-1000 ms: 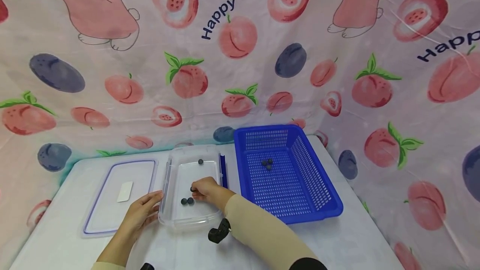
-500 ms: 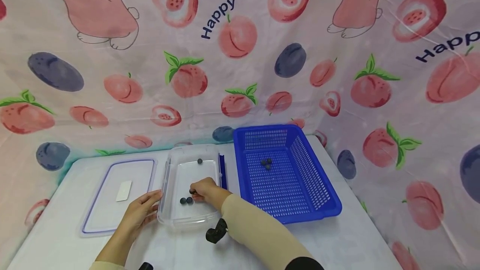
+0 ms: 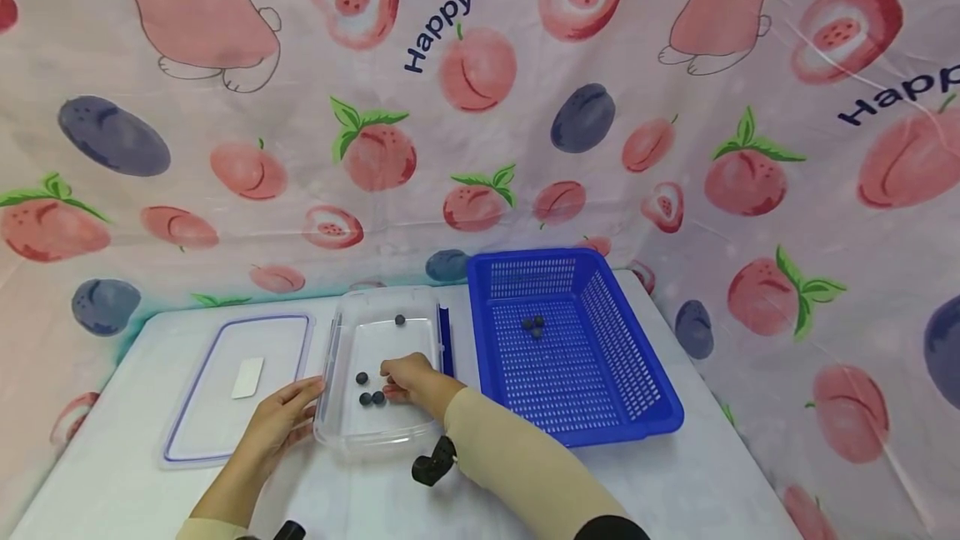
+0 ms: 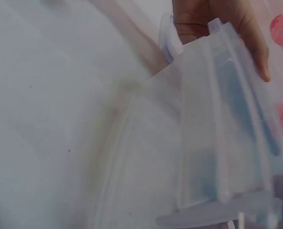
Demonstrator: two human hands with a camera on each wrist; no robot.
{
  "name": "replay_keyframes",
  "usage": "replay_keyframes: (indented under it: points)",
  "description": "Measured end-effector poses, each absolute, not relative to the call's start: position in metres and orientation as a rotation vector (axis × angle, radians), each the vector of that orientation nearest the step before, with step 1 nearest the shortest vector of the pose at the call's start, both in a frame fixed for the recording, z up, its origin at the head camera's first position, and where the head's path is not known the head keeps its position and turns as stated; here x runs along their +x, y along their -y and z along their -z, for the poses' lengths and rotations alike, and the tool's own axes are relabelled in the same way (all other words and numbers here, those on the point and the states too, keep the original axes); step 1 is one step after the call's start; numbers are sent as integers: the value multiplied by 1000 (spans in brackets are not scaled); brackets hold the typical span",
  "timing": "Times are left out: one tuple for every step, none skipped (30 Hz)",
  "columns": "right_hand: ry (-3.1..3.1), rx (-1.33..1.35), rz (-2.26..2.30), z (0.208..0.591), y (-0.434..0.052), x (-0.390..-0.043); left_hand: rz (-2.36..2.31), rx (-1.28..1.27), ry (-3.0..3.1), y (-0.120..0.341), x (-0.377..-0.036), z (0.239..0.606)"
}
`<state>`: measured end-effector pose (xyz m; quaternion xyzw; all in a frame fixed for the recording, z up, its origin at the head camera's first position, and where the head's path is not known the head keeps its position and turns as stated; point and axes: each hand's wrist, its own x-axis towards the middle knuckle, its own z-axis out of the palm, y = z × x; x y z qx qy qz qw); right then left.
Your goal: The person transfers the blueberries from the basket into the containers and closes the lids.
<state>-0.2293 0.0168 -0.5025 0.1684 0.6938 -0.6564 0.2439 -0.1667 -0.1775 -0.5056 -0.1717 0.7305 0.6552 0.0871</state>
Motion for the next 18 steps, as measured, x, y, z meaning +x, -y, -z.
replay_keyframes:
  points:
    - [-1879, 455, 1801, 501, -17, -230, -1952, -511, -2171, 178, -167, 506]
    - [-1860, 445, 1813, 499, -18, -231, -1952, -511, -2169, 178, -167, 506]
    - [-1837, 438, 1826, 497, -20, -232, -1948, -509, -2169, 178, -168, 506]
    - [-1817, 425, 1835, 494, -21, -234, -1942, -512, -2169, 178, -168, 507]
    - [-1797, 411, 1845, 490, -22, -235, -1938, -512, -2171, 178, -168, 506]
    - [-1782, 393, 1852, 486, -24, -237, -1936, -512, -2172, 179, -168, 506]
    - [-1767, 375, 1857, 481, -26, -239, -1932, -514, -2175, 179, -168, 506]
    - [-1764, 350, 1858, 476, -29, -241, -1930, -515, -2177, 179, -168, 506]
    - [-1769, 325, 1857, 470, -32, -244, -1928, -514, -2178, 179, -168, 506]
    - [-1780, 290, 1855, 464, -36, -246, -1933, -515, -2176, 179, -168, 505]
    - [-1797, 261, 1859, 458, -40, -249, -1937, -514, -2173, 179, -168, 505]
    - [-1811, 241, 1867, 451, -46, -252, -1939, -517, -2172, 179, -168, 505]
    - [-1830, 223, 1874, 444, -53, -256, -1939, -519, -2173, 179, -168, 505]
    - [-1852, 213, 1887, 438, -60, -261, -1943, -521, -2171, 179, -168, 504]
    - [-1868, 213, 1902, 432, -69, -265, -1944, -518, -2170, 178, -168, 504]
    - [-1879, 215, 1917, 427, -79, -270, -1945, -519, -2169, 178, -168, 504]
    - [-1888, 229, 1934, 422, -89, -275, -1942, -518, -2170, 178, -168, 505]
    - [-1891, 243, 1948, 419, -100, -279, -1941, -520, -2171, 178, -168, 505]
